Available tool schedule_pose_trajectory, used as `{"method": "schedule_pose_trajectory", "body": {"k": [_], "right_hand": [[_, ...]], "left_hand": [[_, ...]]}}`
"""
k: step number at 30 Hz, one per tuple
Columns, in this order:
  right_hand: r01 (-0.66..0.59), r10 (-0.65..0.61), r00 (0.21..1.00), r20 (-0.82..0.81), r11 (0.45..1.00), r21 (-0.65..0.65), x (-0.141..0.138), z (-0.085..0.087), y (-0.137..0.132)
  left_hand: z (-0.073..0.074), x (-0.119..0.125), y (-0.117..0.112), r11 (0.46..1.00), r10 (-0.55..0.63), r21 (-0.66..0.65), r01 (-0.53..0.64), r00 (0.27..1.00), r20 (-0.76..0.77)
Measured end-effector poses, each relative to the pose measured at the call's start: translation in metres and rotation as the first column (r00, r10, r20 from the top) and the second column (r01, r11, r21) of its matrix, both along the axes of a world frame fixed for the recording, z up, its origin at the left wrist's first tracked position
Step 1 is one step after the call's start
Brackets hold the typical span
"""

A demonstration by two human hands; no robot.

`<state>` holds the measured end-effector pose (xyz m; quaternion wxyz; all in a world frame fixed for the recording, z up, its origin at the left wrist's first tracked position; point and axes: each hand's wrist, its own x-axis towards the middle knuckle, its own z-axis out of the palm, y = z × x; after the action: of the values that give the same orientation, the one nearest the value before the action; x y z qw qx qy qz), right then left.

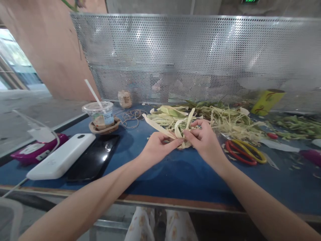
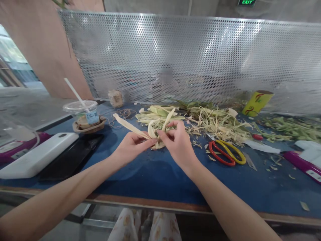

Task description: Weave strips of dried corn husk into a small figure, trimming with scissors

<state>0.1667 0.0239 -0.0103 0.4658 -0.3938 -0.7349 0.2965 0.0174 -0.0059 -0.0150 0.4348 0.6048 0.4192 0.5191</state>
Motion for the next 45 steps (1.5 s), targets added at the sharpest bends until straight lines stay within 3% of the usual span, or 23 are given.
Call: {"method": "schedule_pose_trajectory", "body": {"k": [3, 7, 11, 16, 19, 22, 26, 33, 37, 45], "right_hand": [[-0.007, 0.008, 1.000, 0.005, 1.000, -0.017, 0.002, 0.000, 0.004], [0.064, -0.078, 0.996, 0.044, 0.962, 0.266, 0.003, 0.000, 0.004], [0.095, -0.120, 0.993, 0.014, 0.846, 0.525, 0.003, -0.001, -0.002], [-0.091, -0.010, 0.991, 0.136, 0.694, 0.714, 0.006, 0.001, -0.005], [-0.205, 0.077, 0.975, 0.208, 0.667, 0.717, 0.007, 0.004, -0.003], [-0.318, 0.126, 0.937, 0.326, 0.697, 0.643, 0.008, 0.006, 0.000], [-0.285, 0.090, 0.928, 0.362, 0.797, 0.532, 0.008, 0.004, 0.004], [-0.310, 0.286, 0.947, 0.143, 0.930, 0.197, 0.010, 0.007, 0.006], [-0.353, 0.347, 0.934, 0.082, 0.933, 0.072, 0.010, 0.006, 0.009], [-0.385, 0.397, 0.918, -0.017, 0.900, 0.205, 0.008, 0.006, 0.006]], "left_hand": [[-0.001, 0.001, 0.001, 1.000, -0.004, -0.022, 0.004, 1.000, -0.022], [-0.002, 0.002, 0.002, 0.991, -0.071, -0.111, 0.069, 0.997, -0.011], [-0.002, 0.000, 0.003, 0.983, -0.057, -0.173, 0.068, 0.996, 0.066], [-0.002, -0.003, 0.004, 0.980, -0.071, -0.182, 0.077, 0.997, 0.036], [-0.004, -0.003, 0.004, 0.986, -0.070, -0.151, 0.066, 0.997, -0.022], [-0.005, -0.001, 0.003, 0.996, -0.067, -0.065, 0.061, 0.993, -0.100], [-0.004, 0.001, 0.001, 0.990, -0.122, 0.047, 0.136, 0.965, -0.234], [-0.004, 0.000, -0.003, 0.964, -0.243, 0.057, 0.259, 0.949, -0.202], [-0.003, -0.001, -0.003, 0.962, -0.227, 0.085, 0.258, 0.935, -0.273], [0.001, -0.004, -0.006, 0.958, -0.169, 0.147, 0.246, 0.900, -0.402]]}}
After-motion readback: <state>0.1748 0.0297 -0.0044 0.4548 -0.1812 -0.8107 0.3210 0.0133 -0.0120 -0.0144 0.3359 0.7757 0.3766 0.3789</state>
